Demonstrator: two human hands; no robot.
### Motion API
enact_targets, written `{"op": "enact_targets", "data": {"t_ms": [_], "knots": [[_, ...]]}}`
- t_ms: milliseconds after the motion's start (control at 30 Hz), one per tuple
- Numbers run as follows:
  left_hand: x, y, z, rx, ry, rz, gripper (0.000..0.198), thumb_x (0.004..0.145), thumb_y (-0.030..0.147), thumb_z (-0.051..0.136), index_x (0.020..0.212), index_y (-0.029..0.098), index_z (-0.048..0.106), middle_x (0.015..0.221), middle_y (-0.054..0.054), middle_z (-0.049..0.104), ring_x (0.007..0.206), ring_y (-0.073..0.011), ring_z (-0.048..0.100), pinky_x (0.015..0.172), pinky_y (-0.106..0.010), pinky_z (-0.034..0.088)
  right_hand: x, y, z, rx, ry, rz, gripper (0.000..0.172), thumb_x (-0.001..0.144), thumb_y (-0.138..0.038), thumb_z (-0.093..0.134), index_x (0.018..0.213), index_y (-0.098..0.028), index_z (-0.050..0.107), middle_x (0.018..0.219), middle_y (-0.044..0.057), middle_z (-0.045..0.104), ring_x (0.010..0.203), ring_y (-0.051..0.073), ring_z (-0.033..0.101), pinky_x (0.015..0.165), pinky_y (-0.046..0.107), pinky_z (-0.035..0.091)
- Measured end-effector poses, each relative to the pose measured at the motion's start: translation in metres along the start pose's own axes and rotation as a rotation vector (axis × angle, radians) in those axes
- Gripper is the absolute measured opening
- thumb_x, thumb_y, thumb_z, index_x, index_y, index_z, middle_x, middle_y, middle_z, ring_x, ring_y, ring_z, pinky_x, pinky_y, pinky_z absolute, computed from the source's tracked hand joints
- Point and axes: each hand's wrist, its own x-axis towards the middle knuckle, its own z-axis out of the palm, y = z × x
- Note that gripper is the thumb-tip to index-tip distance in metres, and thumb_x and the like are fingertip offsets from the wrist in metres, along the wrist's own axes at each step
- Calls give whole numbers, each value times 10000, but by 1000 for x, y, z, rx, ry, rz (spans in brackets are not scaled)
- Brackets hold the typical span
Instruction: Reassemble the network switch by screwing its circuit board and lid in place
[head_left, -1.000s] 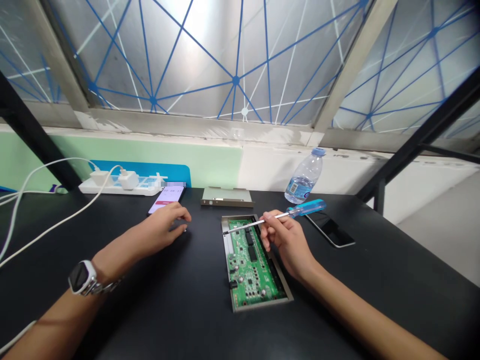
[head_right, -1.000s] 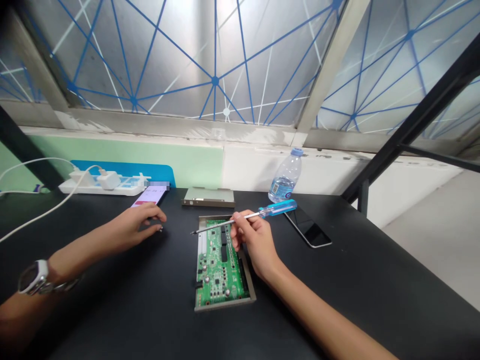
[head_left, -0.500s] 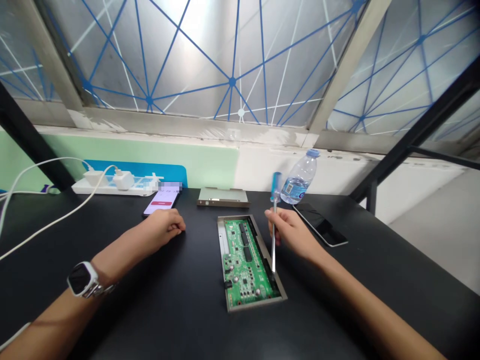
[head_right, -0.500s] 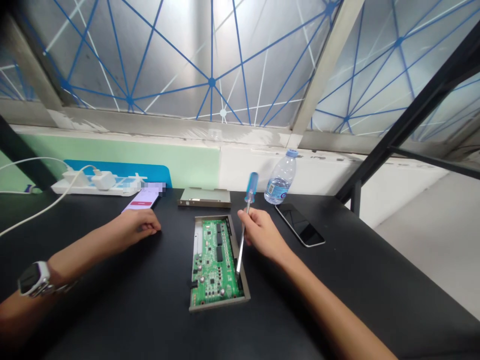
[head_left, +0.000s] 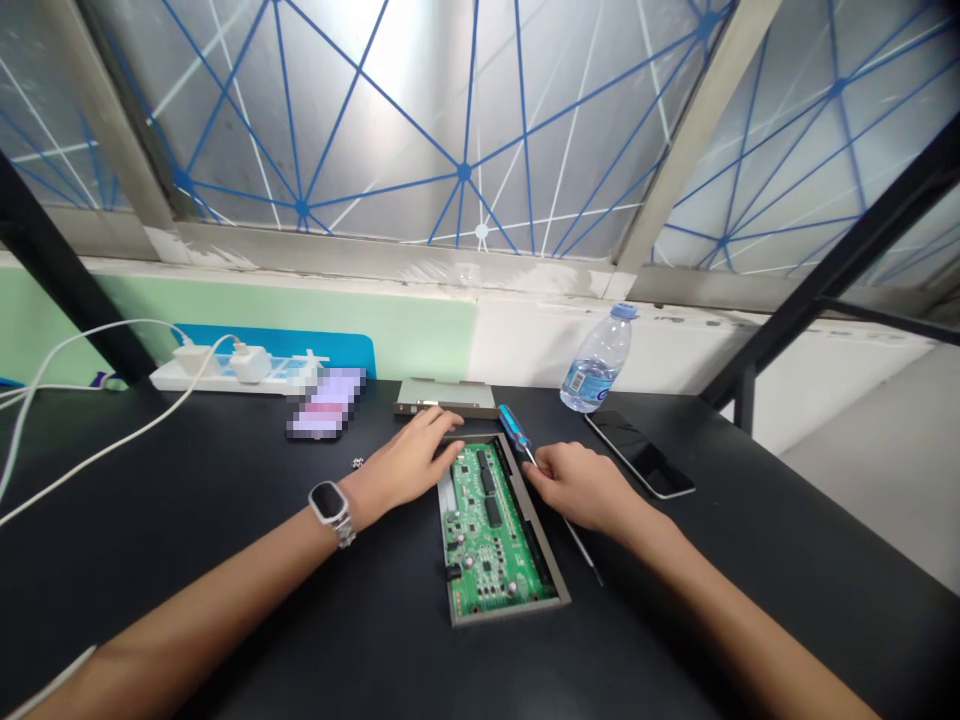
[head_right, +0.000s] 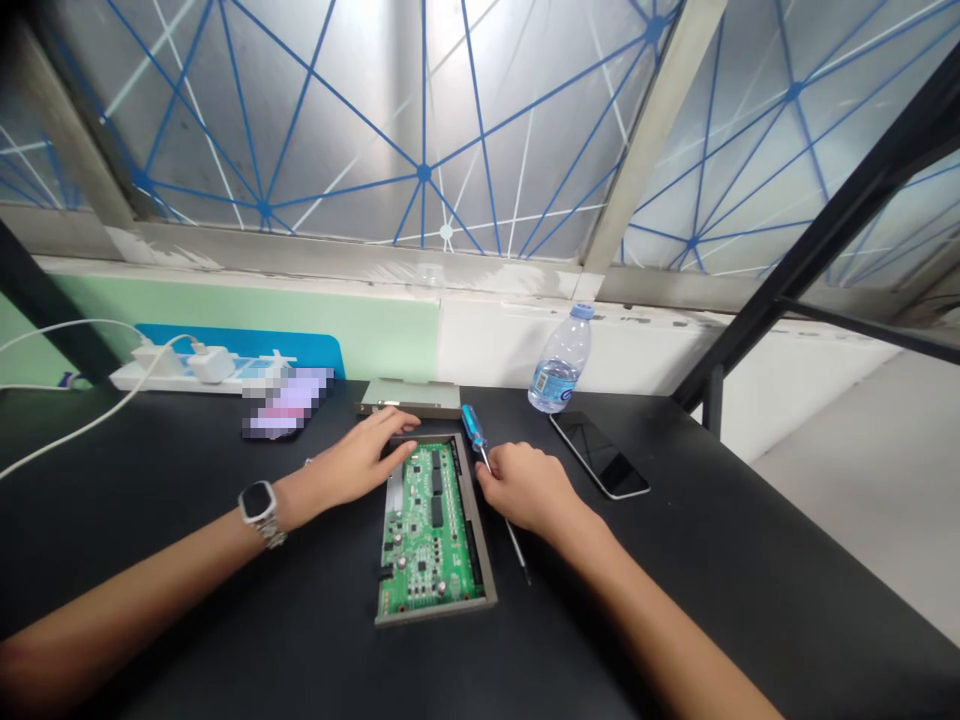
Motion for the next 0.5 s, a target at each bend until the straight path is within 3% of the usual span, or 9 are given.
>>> {"op": "enact_targets", "data": {"t_ms": [133, 300, 400, 500], "knots": [[12, -9, 13, -58, 37, -4, 266, 1004, 278, 422, 969, 182, 668, 956, -74, 662, 939, -226, 624, 875, -383, 492, -1, 0, 4, -41, 16, -21, 339, 925, -377, 484, 648, -200, 566, 682, 73, 655, 660, 228, 635, 547, 288, 231], [10, -14, 11, -155, 70, -79, 233, 970, 283, 492, 938, 189, 703, 925, -58, 706, 854, -204, 654, 779, -331, 493, -2, 2, -1, 27, 111, -22, 318, 919, -431, 521, 689, -212, 539, 645, 30, 626, 581, 177, 564, 532, 276, 208], [8, -14, 11, -185, 105, -131, 203, 943, 278, 528, 913, 191, 709, 896, -47, 724, 813, -199, 659, 747, -317, 493, -7, -7, -2, 83, 244, -145, 296, 948, -394, 498, 723, -207, 536, 669, 14, 617, 590, 153, 541, 546, 278, 237], [8, -12, 12, -223, 142, -176, 180, 922, 261, 552, 870, 188, 707, 849, -34, 732, 760, -189, 658, 718, -301, 495, -16, -26, 2, 63, 317, -327, 278, 954, -348, 497, 727, -198, 553, 760, 36, 621, 774, 186, 574, 624, 288, 309]]}}
